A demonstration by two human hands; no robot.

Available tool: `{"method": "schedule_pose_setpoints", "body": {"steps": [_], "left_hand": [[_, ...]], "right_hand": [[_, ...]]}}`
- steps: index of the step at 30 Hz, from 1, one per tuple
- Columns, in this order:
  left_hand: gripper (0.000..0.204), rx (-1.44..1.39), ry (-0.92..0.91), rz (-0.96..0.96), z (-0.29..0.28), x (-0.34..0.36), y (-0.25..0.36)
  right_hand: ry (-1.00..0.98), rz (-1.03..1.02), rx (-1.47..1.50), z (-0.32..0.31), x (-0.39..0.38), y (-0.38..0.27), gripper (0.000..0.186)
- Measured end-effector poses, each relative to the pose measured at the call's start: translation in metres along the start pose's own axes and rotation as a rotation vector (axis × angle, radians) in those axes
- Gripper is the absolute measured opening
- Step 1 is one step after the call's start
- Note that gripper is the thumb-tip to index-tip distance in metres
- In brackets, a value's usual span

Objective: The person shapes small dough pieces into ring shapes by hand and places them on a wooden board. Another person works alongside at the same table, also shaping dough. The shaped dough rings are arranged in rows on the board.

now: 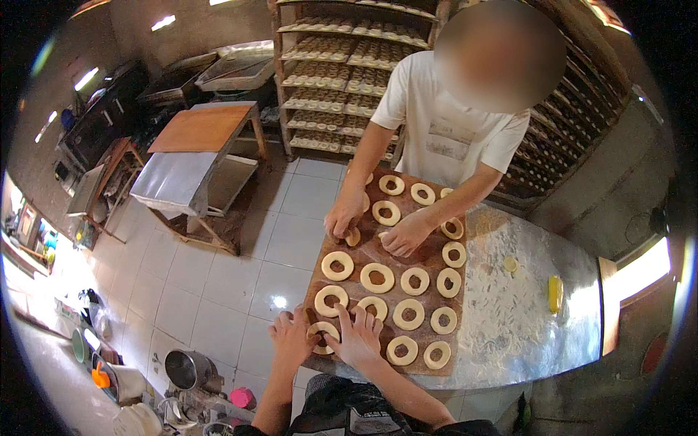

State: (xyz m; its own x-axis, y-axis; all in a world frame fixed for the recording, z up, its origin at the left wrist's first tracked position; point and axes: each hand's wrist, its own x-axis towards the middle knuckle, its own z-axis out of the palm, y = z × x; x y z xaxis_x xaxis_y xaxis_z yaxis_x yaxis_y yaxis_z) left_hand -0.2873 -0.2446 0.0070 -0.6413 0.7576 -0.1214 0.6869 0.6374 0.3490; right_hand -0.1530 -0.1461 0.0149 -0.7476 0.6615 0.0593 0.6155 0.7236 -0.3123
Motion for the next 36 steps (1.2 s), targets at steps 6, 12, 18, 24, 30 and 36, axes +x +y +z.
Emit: {"method": "schedule_pose_setpoints", "body": {"steps": [6, 12, 18, 24, 30, 36], "left_hand": [[0.068, -0.099, -0.016, -0.038, -0.009, -0.003, 0.017], [0.048, -0.272, 0.086, 0.14, -0.004, 0.001, 0.055], [0.032, -0.401, 0.049, 0.246, 0.011, -0.006, 0.118], [0.029, -0.513, -0.012, 0.277, 0.043, -0.032, 0.208], [0.025, -0.375, -0.087, 0.3, 0.083, -0.061, 0.286], [0.023, -0.346, -0.136, 0.314, 0.102, -0.084, 0.341]], "right_hand": [[0.044, 0.195, 0.167, -0.026, -0.04, 0.063, 0.058], [0.325, 0.446, 0.176, -0.039, -0.087, 0.18, 0.029], [0.332, 0.581, 0.356, -0.078, -0.128, 0.288, 0.018], [0.408, 0.624, 0.272, -0.102, -0.131, 0.415, 0.016], [0.288, 0.652, 0.337, -0.134, -0.089, 0.483, 0.021], [0.1, 0.698, 0.141, -0.119, -0.058, 0.465, 0.032]]}}
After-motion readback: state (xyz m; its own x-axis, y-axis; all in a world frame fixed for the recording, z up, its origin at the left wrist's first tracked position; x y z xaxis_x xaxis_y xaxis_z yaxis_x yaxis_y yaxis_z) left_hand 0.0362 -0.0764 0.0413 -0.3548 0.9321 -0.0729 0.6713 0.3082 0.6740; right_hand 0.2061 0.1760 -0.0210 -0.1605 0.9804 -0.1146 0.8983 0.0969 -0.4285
